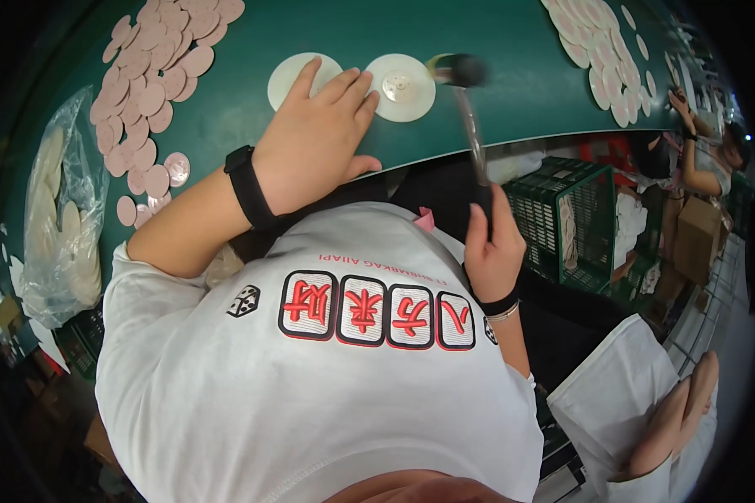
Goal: The person assembles components by placing a pink disc onto a white base and striking the center with a hammer. This process is repeated for several sets of parts, with the person occasionally turning the discs over.
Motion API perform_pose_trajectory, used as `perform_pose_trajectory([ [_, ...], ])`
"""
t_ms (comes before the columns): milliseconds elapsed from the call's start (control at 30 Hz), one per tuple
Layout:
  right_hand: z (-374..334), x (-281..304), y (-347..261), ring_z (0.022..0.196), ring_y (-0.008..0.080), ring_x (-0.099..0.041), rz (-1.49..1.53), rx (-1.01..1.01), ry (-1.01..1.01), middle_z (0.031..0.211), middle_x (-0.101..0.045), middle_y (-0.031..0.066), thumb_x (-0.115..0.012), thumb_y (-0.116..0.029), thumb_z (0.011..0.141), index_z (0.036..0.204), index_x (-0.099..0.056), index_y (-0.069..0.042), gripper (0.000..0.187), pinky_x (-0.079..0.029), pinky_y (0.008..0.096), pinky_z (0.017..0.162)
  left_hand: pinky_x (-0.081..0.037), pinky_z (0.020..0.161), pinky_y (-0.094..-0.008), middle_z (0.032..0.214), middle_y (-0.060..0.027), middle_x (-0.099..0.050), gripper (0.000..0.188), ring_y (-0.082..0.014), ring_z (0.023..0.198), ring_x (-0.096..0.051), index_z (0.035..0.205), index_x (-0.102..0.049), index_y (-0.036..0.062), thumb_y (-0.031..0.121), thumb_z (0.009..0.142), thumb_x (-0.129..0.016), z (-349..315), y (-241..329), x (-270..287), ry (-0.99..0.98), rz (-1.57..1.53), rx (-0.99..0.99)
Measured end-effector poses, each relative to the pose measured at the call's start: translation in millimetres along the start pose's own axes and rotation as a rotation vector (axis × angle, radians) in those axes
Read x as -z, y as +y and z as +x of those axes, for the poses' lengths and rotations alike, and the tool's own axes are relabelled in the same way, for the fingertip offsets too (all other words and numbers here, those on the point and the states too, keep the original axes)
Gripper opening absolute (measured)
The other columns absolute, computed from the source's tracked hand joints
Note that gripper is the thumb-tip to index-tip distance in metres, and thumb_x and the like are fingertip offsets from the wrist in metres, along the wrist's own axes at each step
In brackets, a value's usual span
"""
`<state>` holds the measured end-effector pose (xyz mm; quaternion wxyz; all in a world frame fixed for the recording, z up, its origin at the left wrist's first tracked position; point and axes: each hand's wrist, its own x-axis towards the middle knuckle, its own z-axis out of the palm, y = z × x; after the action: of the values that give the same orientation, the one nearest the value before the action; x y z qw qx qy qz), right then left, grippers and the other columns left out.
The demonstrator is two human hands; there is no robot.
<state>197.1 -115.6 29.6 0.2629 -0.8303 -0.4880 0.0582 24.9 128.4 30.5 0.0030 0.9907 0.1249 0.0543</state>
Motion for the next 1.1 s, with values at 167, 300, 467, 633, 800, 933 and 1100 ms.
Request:
perform_pose_trajectory([
  [167,-2,13,-11,0.074,0.0374,-0.072,0.059,-0.029,-0.014,0.091,-0.073,0.0188,-0.070,-0.013,0.099,0.134,-0.066,-0.004,0.036,-0.056,0.0435,0.062,-0.029,0.124,-0.0552,0.150,-0.0159,-0.056,0.075,-0.0281,0.144,-0.048,0.143,-0.059,-0.0008,0.053,0.092,-0.071,-1,-4,2,-0.003,-0.012,0.009],
  [300,-10,0,0,0.071,0.0300,-0.073,-0.042,-0.065,-0.088,0.092,-0.073,0.0196,-0.067,-0.008,0.101,0.135,-0.065,0.001,0.035,-0.056,0.0353,0.065,-0.029,0.125,-0.0546,0.149,-0.0154,-0.057,0.075,-0.0279,0.143,-0.049,0.143,-0.060,-0.0006,0.052,0.092,-0.071,-1,-1,-1,0.003,0.014,-0.010],
  [467,-19,9,-4,0.070,0.0319,-0.072,0.076,0.044,0.018,0.090,-0.073,0.0210,-0.067,-0.008,0.101,0.135,-0.064,0.002,0.035,-0.055,0.0352,0.064,-0.030,0.123,-0.0550,0.148,-0.0157,-0.058,0.072,-0.0283,0.142,-0.050,0.141,-0.061,0.0004,0.051,0.091,-0.072,-1,-1,-1,0.004,-0.014,0.008],
  [633,-7,15,-5,0.066,0.0179,-0.064,0.206,-0.052,-0.079,0.083,-0.070,0.0109,-0.067,-0.007,0.101,0.131,-0.066,0.004,0.031,-0.050,0.0296,0.061,-0.031,0.122,-0.0553,0.148,-0.0161,-0.057,0.071,-0.0295,0.142,-0.049,0.140,-0.061,0.0012,0.049,0.089,-0.075,4,7,18,-0.131,-0.092,0.055],
  [800,8,8,-1,0.068,0.0047,-0.050,0.517,-0.174,-0.082,0.078,-0.060,-0.0019,-0.069,-0.008,0.101,0.116,-0.069,0.003,0.018,-0.041,0.0233,0.060,-0.033,0.121,-0.0544,0.141,-0.0136,-0.058,0.071,-0.0297,0.135,-0.053,0.138,-0.058,0.0025,0.045,0.086,-0.079,4,12,6,0.158,-0.149,-0.024],
  [933,19,-3,0,0.068,0.0026,-0.045,0.574,-0.216,-0.112,0.076,-0.057,-0.0055,-0.071,-0.009,0.101,0.106,-0.068,0.002,0.013,-0.037,0.0219,0.060,-0.036,0.118,-0.0537,0.138,-0.0117,-0.058,0.067,-0.0298,0.131,-0.054,0.135,-0.058,0.0036,0.041,0.084,-0.082,-1,14,-3,0.114,-0.137,-0.064],
  [1100,25,-10,7,0.064,0.0019,-0.045,0.598,-0.220,-0.099,0.077,-0.059,-0.0052,-0.073,-0.010,0.100,0.106,-0.068,0.000,0.012,-0.036,0.0213,0.056,-0.041,0.113,-0.0491,0.139,-0.0103,-0.058,0.057,-0.0291,0.131,-0.054,0.129,-0.060,0.0033,0.032,0.085,-0.081,1,23,13,-0.138,-0.135,-0.086],
])
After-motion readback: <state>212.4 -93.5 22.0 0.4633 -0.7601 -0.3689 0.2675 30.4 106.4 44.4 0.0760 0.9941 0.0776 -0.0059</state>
